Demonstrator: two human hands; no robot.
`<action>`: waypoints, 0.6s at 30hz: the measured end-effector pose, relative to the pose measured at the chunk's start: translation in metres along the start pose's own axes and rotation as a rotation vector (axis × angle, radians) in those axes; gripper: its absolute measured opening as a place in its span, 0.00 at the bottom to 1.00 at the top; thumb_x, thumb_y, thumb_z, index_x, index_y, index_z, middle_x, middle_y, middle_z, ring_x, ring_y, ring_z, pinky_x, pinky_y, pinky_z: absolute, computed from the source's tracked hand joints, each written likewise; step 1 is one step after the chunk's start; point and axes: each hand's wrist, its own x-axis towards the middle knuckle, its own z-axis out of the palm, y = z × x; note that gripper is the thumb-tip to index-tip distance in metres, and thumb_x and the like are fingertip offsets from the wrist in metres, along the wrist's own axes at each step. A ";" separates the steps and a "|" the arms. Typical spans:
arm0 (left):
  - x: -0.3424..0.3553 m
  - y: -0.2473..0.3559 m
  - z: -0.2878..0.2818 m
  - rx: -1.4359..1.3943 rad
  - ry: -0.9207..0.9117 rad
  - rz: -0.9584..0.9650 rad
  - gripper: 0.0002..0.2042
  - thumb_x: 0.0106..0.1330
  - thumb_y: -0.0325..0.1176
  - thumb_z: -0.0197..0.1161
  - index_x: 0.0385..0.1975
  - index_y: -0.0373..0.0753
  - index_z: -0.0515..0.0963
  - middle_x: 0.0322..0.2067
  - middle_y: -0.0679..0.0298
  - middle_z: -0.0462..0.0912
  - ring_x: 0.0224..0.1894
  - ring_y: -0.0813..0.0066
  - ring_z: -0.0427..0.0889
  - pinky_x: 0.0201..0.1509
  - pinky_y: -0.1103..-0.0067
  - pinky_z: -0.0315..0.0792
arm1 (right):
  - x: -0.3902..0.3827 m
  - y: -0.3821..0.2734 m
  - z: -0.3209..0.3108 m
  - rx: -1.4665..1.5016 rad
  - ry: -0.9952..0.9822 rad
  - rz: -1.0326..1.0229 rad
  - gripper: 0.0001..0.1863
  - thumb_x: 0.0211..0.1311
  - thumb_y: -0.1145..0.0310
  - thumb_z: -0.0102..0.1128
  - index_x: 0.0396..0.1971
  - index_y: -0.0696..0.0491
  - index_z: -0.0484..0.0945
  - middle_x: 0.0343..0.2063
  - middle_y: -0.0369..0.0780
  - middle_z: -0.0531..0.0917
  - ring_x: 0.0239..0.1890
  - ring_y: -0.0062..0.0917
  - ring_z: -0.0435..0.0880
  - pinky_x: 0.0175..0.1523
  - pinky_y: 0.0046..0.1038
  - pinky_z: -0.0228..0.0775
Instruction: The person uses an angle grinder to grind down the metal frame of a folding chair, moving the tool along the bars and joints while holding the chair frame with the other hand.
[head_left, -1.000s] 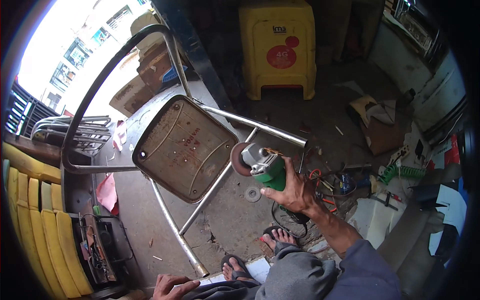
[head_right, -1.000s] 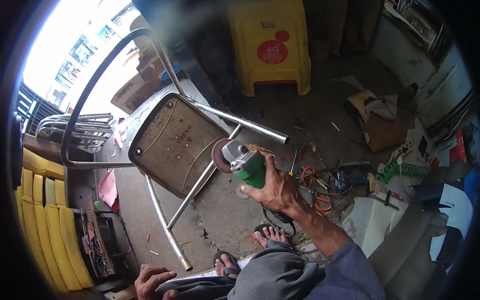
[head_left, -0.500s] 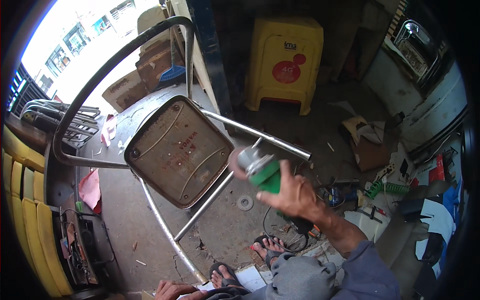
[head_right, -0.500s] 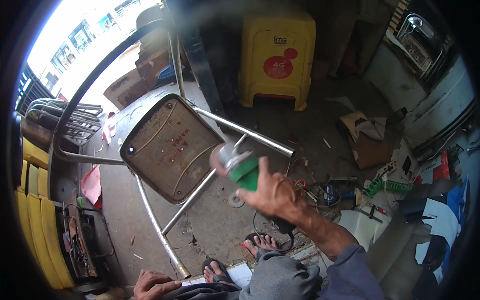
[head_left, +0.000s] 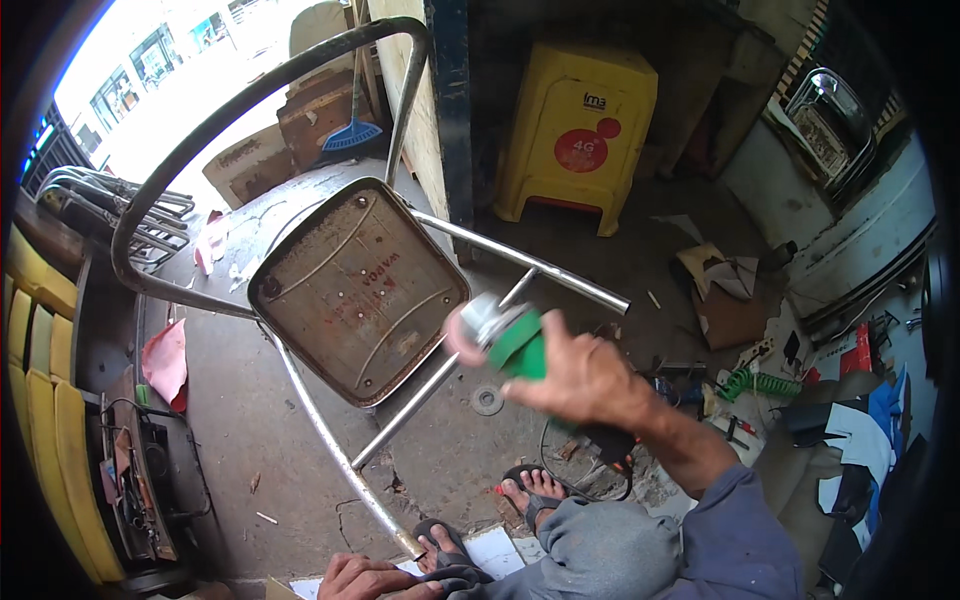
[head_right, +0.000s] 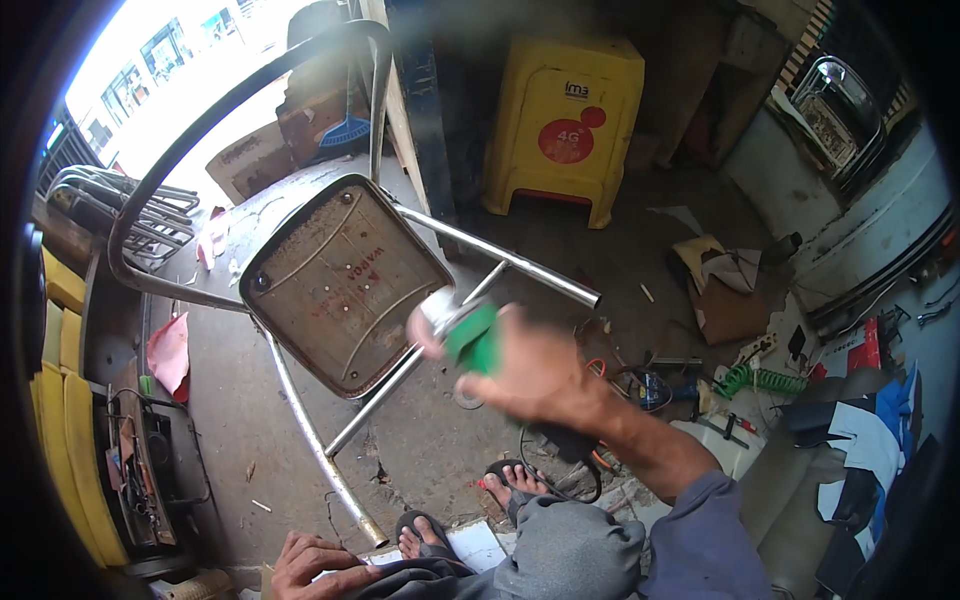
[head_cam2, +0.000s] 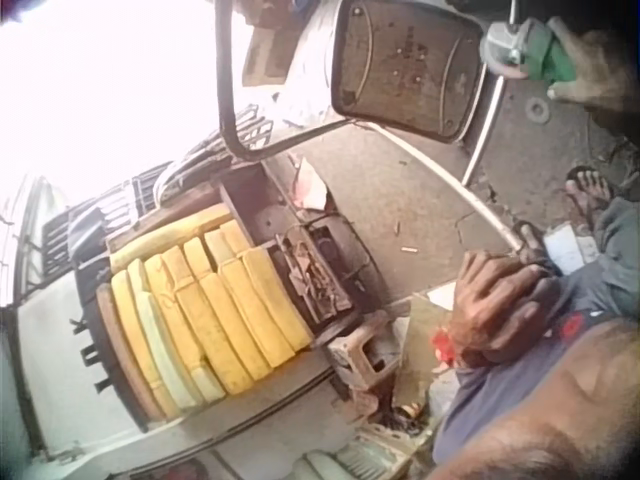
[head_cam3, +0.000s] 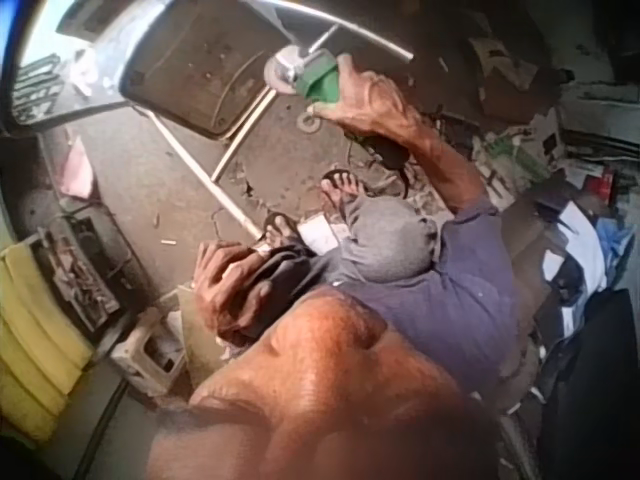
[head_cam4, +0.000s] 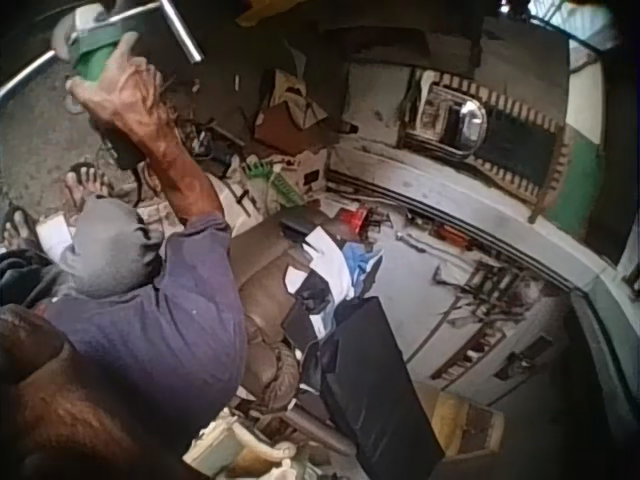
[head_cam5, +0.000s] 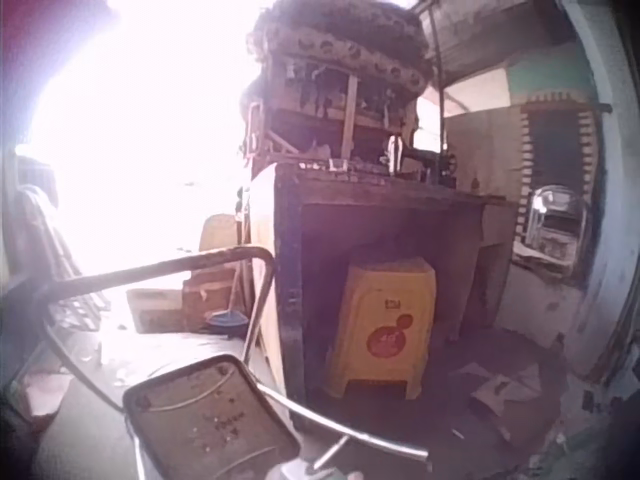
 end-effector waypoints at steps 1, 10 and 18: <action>0.001 -0.002 0.000 -0.002 -0.005 0.007 0.20 0.53 0.39 0.70 0.44 0.35 0.84 0.38 0.52 0.82 0.40 0.52 0.78 0.46 0.61 0.69 | -0.011 -0.010 0.006 0.010 -0.074 -0.124 0.44 0.60 0.43 0.62 0.58 0.68 0.59 0.34 0.56 0.84 0.36 0.49 0.88 0.44 0.43 0.81; -0.016 -0.009 0.000 -0.049 0.092 0.169 0.18 0.51 0.36 0.72 0.42 0.36 0.85 0.36 0.55 0.83 0.37 0.56 0.80 0.42 0.64 0.69 | 0.017 -0.014 -0.017 -0.163 -0.049 -0.076 0.57 0.49 0.30 0.66 0.59 0.70 0.64 0.46 0.61 0.83 0.49 0.48 0.86 0.54 0.40 0.78; -0.029 -0.012 -0.001 -0.080 0.136 0.284 0.18 0.49 0.36 0.74 0.40 0.36 0.85 0.35 0.56 0.82 0.37 0.58 0.81 0.42 0.65 0.69 | 0.024 -0.013 -0.026 -0.254 -0.002 -0.032 0.60 0.47 0.30 0.67 0.61 0.72 0.62 0.46 0.63 0.82 0.49 0.49 0.86 0.54 0.39 0.79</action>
